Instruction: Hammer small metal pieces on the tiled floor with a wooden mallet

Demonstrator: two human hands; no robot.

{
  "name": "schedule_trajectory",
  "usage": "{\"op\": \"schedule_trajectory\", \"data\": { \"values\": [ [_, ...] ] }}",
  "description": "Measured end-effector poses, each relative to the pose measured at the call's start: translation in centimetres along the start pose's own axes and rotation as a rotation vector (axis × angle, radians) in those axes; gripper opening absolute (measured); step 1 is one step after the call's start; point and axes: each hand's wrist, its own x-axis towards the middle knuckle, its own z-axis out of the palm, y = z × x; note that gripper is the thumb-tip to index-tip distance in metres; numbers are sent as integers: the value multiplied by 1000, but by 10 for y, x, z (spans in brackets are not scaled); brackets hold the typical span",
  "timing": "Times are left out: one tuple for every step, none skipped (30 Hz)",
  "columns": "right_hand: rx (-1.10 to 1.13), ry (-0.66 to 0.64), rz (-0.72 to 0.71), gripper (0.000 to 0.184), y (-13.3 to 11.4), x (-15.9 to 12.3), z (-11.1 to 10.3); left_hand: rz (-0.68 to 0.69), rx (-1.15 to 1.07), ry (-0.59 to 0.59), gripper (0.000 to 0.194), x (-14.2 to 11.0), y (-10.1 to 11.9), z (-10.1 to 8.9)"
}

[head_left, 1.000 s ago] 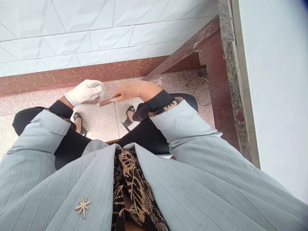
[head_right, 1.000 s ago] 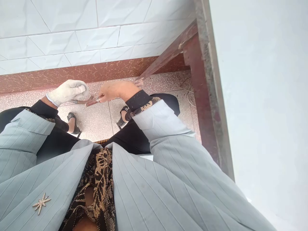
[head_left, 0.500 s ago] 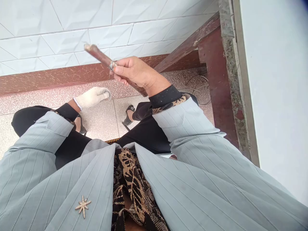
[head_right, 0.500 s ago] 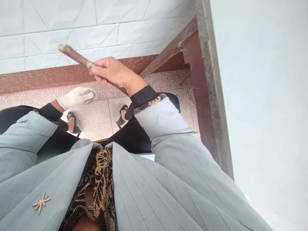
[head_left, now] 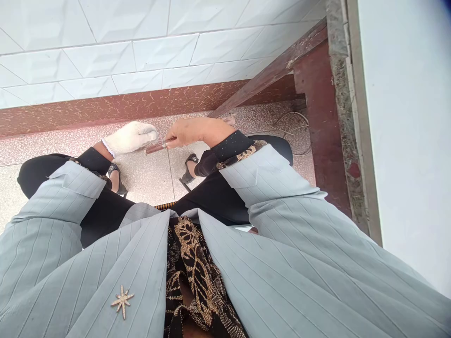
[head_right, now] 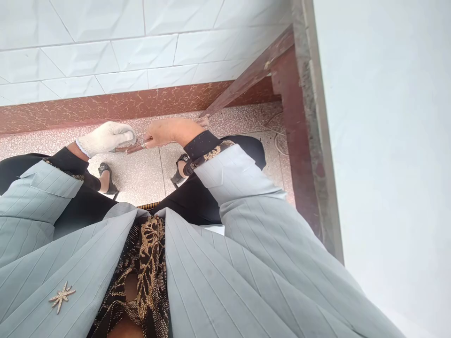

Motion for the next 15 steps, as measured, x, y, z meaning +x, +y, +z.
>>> {"op": "schedule_trajectory", "data": {
  "values": [
    [40,-14,-35,19,-2,-2,-1,-16,-13,15,28,1,-1,-1],
    [76,-16,-74,20,-3,-5,-2,-36,-31,24,28,1,-2,-2],
    [105,-4,-113,21,-3,-6,-3,-62,-53,29,27,2,-3,-3],
    [121,11,-148,23,-2,-8,-4,-89,-75,28,27,2,-3,-4],
    [127,18,-184,25,-1,-9,-5,-116,-99,21,27,3,-4,-4],
    [127,18,-219,28,0,-9,-6,-135,-124,10,27,4,-5,-4],
    [125,16,-252,31,1,-9,-6,-142,-147,-3,28,5,-6,-4],
    [128,20,-277,33,2,-10,-6,-139,-162,-13,28,6,-8,-3],
    [135,39,-291,33,2,-10,-6,-130,-170,-18,28,7,-10,-2],
    [141,70,-296,33,1,-11,-6,-119,-176,-18,27,8,-12,-1],
    [145,118,-289,31,0,-12,-7,-110,-189,-15,27,9,-14,0],
    [149,169,-272,30,-2,-14,-7,-104,-216,-10,27,10,-17,2],
    [154,212,-247,30,-4,-16,-8,-100,-267,-8,27,10,-20,4],
    [159,242,-219,32,-6,-19,-9,-88,-327,-5,27,11,-22,6],
    [168,260,-193,35,-9,-22,-11,-72,-389,-9,26,11,-24,8]
  ]
}}
